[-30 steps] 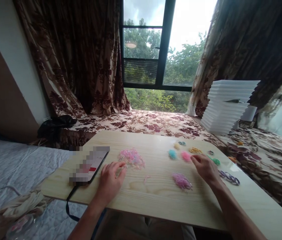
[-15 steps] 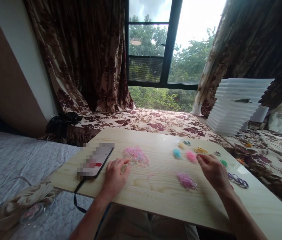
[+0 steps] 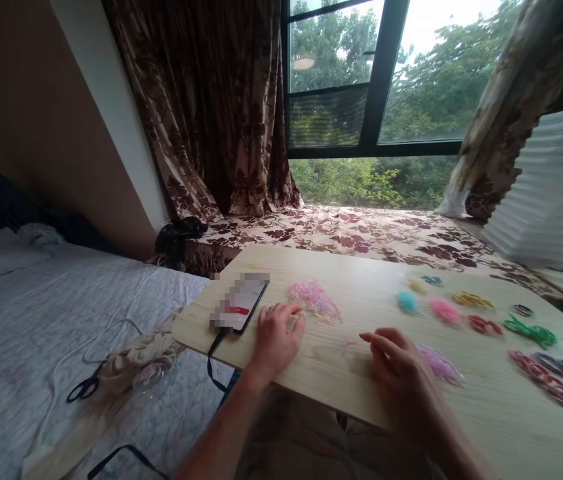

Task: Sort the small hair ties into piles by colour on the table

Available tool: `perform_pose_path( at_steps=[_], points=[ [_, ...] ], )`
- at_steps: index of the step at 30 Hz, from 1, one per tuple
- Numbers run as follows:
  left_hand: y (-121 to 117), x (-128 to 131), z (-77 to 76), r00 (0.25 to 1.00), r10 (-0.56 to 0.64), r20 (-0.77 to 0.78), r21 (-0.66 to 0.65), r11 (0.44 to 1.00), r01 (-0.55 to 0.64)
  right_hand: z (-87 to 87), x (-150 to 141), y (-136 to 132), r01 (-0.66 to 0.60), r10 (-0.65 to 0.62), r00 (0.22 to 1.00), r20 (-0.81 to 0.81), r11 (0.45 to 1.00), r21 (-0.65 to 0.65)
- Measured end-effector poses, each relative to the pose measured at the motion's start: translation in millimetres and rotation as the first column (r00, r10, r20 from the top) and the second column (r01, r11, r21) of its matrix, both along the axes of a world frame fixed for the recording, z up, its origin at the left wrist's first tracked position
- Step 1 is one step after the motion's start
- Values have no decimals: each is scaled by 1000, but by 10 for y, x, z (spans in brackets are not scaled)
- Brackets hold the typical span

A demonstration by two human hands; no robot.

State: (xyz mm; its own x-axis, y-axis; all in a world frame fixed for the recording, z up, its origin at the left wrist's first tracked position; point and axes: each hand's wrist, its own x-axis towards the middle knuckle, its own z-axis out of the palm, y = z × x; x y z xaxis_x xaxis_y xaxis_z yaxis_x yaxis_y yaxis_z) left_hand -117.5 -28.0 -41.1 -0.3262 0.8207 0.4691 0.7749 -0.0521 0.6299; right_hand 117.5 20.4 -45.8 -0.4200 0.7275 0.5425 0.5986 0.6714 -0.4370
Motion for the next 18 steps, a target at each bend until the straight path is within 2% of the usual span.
perform_pose_path(
  at_steps=[10, 18],
  points=[
    [-2, 12, 34, 1000, 7, 25, -7, 1000, -7, 106, -103, -81, 28, -32, 995, 98, 999, 40],
    [-2, 15, 24, 1000, 4, 21, -9, 1000, -4, 74, -60, -50, 50, -53, 994, 91, 998, 38]
  ],
)
